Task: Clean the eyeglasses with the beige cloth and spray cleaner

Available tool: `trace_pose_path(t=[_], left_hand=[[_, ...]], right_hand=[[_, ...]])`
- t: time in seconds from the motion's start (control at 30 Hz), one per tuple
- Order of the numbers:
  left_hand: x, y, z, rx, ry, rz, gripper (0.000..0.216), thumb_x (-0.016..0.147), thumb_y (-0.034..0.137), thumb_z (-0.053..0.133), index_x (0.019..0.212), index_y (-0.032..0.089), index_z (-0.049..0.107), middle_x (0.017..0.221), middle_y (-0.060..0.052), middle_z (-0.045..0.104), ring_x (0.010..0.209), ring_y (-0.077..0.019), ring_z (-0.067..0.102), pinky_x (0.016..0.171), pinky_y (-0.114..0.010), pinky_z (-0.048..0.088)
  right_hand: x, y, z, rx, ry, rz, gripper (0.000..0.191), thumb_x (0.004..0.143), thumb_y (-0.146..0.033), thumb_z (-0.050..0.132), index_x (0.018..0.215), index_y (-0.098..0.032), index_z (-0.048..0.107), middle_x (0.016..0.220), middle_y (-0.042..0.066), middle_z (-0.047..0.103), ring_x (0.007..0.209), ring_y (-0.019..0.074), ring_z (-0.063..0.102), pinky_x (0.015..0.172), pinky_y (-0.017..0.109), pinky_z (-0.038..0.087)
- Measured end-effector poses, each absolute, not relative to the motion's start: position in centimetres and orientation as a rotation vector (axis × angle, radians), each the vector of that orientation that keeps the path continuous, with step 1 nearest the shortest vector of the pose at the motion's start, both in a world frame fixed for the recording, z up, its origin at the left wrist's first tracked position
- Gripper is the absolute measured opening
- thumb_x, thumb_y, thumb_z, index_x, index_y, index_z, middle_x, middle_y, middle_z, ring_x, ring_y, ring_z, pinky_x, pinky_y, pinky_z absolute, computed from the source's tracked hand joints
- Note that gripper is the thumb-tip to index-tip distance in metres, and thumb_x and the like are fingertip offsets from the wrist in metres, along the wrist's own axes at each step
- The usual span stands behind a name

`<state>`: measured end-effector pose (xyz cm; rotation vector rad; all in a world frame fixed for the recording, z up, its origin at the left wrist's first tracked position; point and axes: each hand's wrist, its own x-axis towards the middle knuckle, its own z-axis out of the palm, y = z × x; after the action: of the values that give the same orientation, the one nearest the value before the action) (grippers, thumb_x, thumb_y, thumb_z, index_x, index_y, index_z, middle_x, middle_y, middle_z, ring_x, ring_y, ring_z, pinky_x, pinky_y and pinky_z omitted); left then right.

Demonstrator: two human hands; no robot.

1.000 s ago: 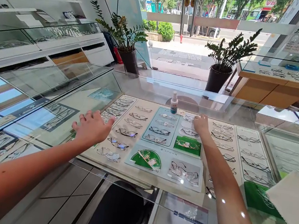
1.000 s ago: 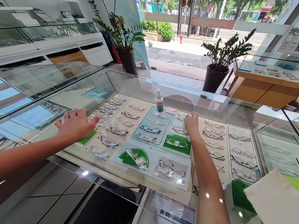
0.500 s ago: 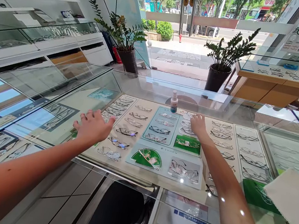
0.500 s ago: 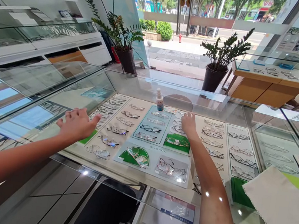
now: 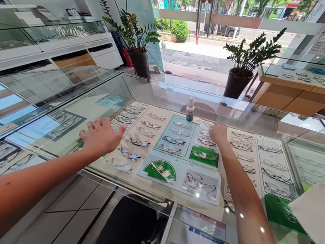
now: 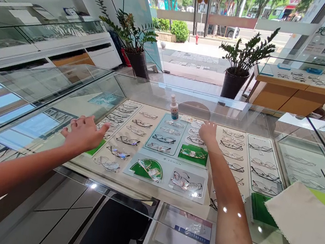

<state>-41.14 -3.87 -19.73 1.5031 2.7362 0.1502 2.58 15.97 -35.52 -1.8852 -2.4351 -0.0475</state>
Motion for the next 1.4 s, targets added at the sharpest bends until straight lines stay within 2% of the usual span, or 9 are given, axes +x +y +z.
trace_pose_path(t=[0.2, 0.47, 0.67, 0.83, 1.03, 1.2, 1.33, 1.4], left_hand=[[-41.2, -3.8, -19.8, 1.509, 2.738, 0.18, 0.093, 0.105, 0.07, 0.022, 0.167, 0.001, 0.035, 0.176, -0.031, 0.027, 0.163, -0.0525, 0.02, 0.126, -0.077, 0.018], [-41.5, -3.7, -20.1, 1.519, 2.748, 0.183, 0.092, 0.105, 0.07, 0.023, 0.165, 0.002, 0.037, 0.176, -0.031, 0.028, 0.163, -0.0526, 0.021, 0.125, -0.078, 0.019], [-41.1, -3.6, -20.0, 1.502, 2.75, 0.191, 0.092, 0.105, 0.07, 0.024, 0.166, 0.002, 0.036, 0.176, -0.032, 0.026, 0.163, -0.0522, 0.02, 0.126, -0.076, 0.018], [-40.9, -3.7, -19.6, 1.497, 2.713, 0.202, 0.094, 0.104, 0.07, 0.025, 0.166, 0.0, 0.034, 0.177, -0.034, 0.021, 0.163, -0.0562, 0.017, 0.125, -0.079, 0.017], [-40.8, -3.5, -19.6, 1.492, 2.677, 0.246, 0.097, 0.103, 0.071, 0.026, 0.166, -0.003, 0.034, 0.177, -0.035, 0.02, 0.163, -0.0587, 0.016, 0.125, -0.078, 0.016], [-40.7, -3.3, -19.6, 1.516, 2.63, 0.339, 0.097, 0.101, 0.068, 0.037, 0.165, -0.006, 0.035, 0.177, -0.037, 0.018, 0.163, -0.0601, 0.012, 0.123, -0.076, 0.019], [-40.5, -3.9, -18.6, 1.512, 2.559, 0.43, 0.098, 0.096, 0.06, 0.053, 0.162, -0.011, 0.035, 0.174, -0.042, 0.017, 0.161, -0.0627, 0.009, 0.12, -0.077, 0.021], [-40.2, -4.9, -17.7, 1.566, 2.497, 0.559, 0.092, 0.095, 0.055, 0.056, 0.157, -0.011, 0.042, 0.171, -0.042, 0.027, 0.16, -0.0609, 0.017, 0.12, -0.075, 0.023]], right_hand=[[3.0, 16.8, -36.1, -1.908, -2.421, 0.035, 0.046, 0.103, -0.02, 0.037, 0.123, -0.013, 0.079, 0.14, 0.023, 0.074, 0.142, 0.0375, 0.055, 0.122, 0.055, 0.03], [3.3, 17.3, -36.0, -1.865, -2.425, 0.086, 0.045, 0.101, -0.021, 0.042, 0.125, -0.012, 0.078, 0.144, 0.024, 0.073, 0.145, 0.0382, 0.053, 0.124, 0.059, 0.027], [2.9, 16.4, -35.4, -1.84, -2.36, 0.053, 0.044, 0.104, -0.027, 0.04, 0.117, -0.017, 0.081, 0.149, 0.019, 0.07, 0.143, 0.0382, 0.054, 0.124, 0.059, 0.028], [1.4, 14.1, -34.7, -1.806, -2.229, -0.045, 0.046, 0.104, -0.028, 0.042, 0.136, -0.014, 0.072, 0.151, 0.019, 0.068, 0.144, 0.0384, 0.052, 0.125, 0.057, 0.027], [-1.0, 9.3, -32.9, -1.732, -2.203, -0.094, 0.047, 0.105, -0.025, 0.043, 0.143, -0.015, 0.067, 0.15, 0.019, 0.068, 0.146, 0.0367, 0.049, 0.127, 0.055, 0.024], [-2.8, 2.7, -31.2, -1.728, -2.289, -0.071, 0.052, 0.107, -0.025, 0.042, 0.156, -0.016, 0.058, 0.167, 0.015, 0.055, 0.158, 0.0327, 0.038, 0.134, 0.051, 0.015], [-4.1, -4.2, -30.2, -1.773, -2.377, 0.031, 0.058, 0.109, -0.029, 0.043, 0.164, -0.012, 0.048, 0.173, 0.018, 0.047, 0.162, 0.0336, 0.036, 0.135, 0.05, 0.018], [-4.3, -7.9, -29.5, -1.779, -2.441, 0.125, 0.061, 0.108, -0.03, 0.046, 0.165, -0.01, 0.046, 0.175, 0.02, 0.044, 0.163, 0.0347, 0.036, 0.135, 0.05, 0.02]])
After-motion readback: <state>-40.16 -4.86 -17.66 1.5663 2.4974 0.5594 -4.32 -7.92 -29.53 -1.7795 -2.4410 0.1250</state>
